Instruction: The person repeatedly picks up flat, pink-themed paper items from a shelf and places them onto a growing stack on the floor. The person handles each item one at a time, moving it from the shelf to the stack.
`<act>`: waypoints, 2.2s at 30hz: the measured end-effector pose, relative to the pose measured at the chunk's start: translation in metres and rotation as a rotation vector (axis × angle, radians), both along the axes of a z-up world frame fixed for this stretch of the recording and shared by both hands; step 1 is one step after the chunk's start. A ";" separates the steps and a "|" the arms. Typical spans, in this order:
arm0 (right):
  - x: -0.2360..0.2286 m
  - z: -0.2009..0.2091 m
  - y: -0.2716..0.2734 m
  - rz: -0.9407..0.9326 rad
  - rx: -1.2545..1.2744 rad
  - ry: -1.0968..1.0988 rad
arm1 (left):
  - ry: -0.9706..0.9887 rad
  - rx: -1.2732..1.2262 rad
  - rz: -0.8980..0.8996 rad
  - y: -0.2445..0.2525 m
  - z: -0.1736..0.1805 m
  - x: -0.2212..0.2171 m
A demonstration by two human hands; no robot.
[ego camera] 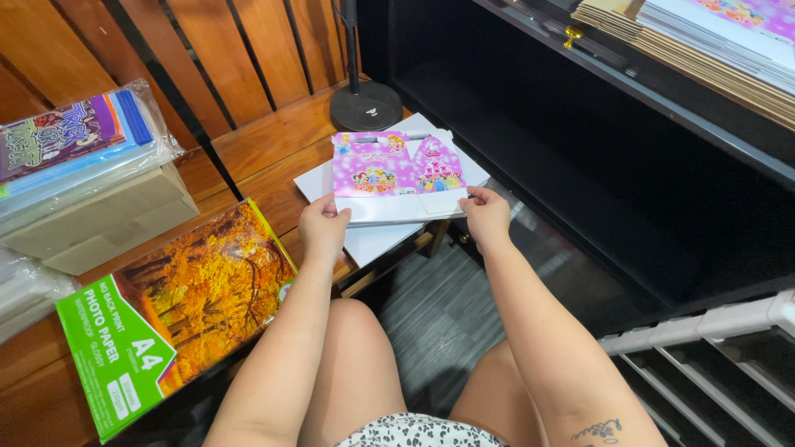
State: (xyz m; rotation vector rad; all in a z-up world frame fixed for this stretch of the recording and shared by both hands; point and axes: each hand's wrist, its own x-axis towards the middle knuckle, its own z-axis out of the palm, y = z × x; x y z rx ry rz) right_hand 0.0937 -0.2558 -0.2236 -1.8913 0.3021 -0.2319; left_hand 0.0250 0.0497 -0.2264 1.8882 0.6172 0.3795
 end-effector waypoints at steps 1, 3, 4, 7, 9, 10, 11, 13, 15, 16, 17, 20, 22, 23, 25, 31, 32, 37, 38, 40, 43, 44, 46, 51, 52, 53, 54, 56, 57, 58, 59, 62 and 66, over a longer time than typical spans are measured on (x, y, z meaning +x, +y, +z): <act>-0.002 0.002 0.001 0.000 0.000 0.001 | 0.001 0.000 0.000 -0.001 0.004 -0.002; -0.007 0.005 0.003 -0.009 -0.018 -0.003 | 0.025 0.017 -0.007 -0.003 0.011 -0.006; -0.007 0.004 0.002 -0.010 -0.018 -0.002 | 0.026 0.018 -0.008 -0.003 0.010 -0.006; -0.011 0.007 0.004 -0.022 -0.039 0.021 | 0.024 0.026 -0.016 -0.004 0.013 -0.009; -0.019 0.016 0.008 -0.004 0.006 -0.012 | 0.032 0.016 -0.021 -0.006 0.021 -0.014; -0.019 0.016 0.007 -0.007 0.007 -0.012 | 0.032 0.017 -0.023 -0.006 0.020 -0.013; -0.018 0.016 0.007 -0.004 0.012 -0.005 | 0.030 0.018 -0.026 -0.005 0.020 -0.013; -0.018 0.016 0.006 -0.002 0.018 0.001 | 0.028 0.019 -0.030 -0.005 0.021 -0.013; -0.019 0.015 0.006 -0.007 -0.022 -0.002 | 0.035 0.012 -0.033 -0.006 0.023 -0.015; -0.020 0.016 0.006 -0.006 -0.022 -0.003 | 0.034 0.012 -0.033 -0.005 0.023 -0.015; -0.021 0.016 0.007 -0.008 -0.027 0.004 | 0.028 0.016 -0.034 -0.005 0.023 -0.015; -0.022 0.016 0.009 -0.014 -0.059 0.021 | 0.016 0.008 -0.037 -0.004 0.020 -0.013; -0.021 0.013 0.009 -0.019 -0.087 0.032 | 0.011 -0.004 -0.039 -0.005 0.020 -0.014; -0.020 0.012 0.009 -0.017 -0.087 0.032 | 0.005 -0.019 -0.038 -0.006 0.022 -0.015; -0.020 0.012 0.009 -0.016 -0.087 0.032 | -0.001 -0.034 -0.038 -0.006 0.022 -0.016; -0.032 0.026 0.014 -0.017 -0.064 0.053 | -0.009 -0.061 -0.035 -0.008 0.018 -0.015; -0.032 0.025 0.013 -0.013 -0.059 0.040 | -0.033 -0.075 -0.041 -0.006 0.013 -0.012; -0.036 0.022 0.014 -0.014 -0.013 0.019 | -0.047 -0.085 -0.029 -0.002 0.010 -0.011; -0.037 0.021 0.013 -0.009 -0.078 -0.013 | -0.039 -0.111 -0.006 -0.001 0.012 -0.011; -0.046 0.027 0.019 -0.006 -0.142 -0.047 | -0.034 -0.137 0.015 -0.002 0.022 -0.018; -0.067 0.040 0.037 0.040 -0.515 -0.309 | -0.077 -0.216 0.001 -0.003 0.031 -0.028; -0.069 0.039 0.041 0.095 -0.635 -0.316 | -0.033 -0.137 -0.038 0.001 0.025 -0.025; -0.076 0.046 0.048 0.151 -0.755 -0.323 | 0.012 -0.057 -0.076 -0.002 0.038 -0.032; -0.078 0.057 0.057 0.331 -0.833 -0.033 | 0.143 0.378 -0.321 -0.016 0.069 -0.048; -0.077 0.058 0.057 0.328 -0.834 -0.036 | 0.139 0.379 -0.321 -0.013 0.060 -0.042; -0.076 0.057 0.057 0.335 -0.844 -0.011 | 0.137 0.417 -0.319 -0.011 0.050 -0.037; -0.075 0.057 0.056 0.341 -0.855 0.014 | 0.134 0.455 -0.318 -0.010 0.039 -0.032; -0.072 0.059 0.054 0.347 -0.866 0.033 | 0.124 0.457 -0.308 -0.009 0.036 -0.027; -0.072 0.060 0.053 0.354 -0.876 0.054 | 0.115 0.458 -0.298 -0.009 0.034 -0.025; -0.071 0.060 0.054 0.353 -0.877 0.055 | 0.115 0.457 -0.300 -0.009 0.032 -0.024; -0.070 0.060 0.054 0.345 -0.883 0.062 | 0.099 0.461 -0.290 -0.009 0.030 -0.022; -0.067 0.059 0.054 0.343 -0.899 0.071 | 0.078 0.474 -0.274 -0.010 0.028 -0.021; -0.065 0.056 0.054 0.351 -0.895 0.086 | 0.066 0.474 -0.266 -0.011 0.028 -0.021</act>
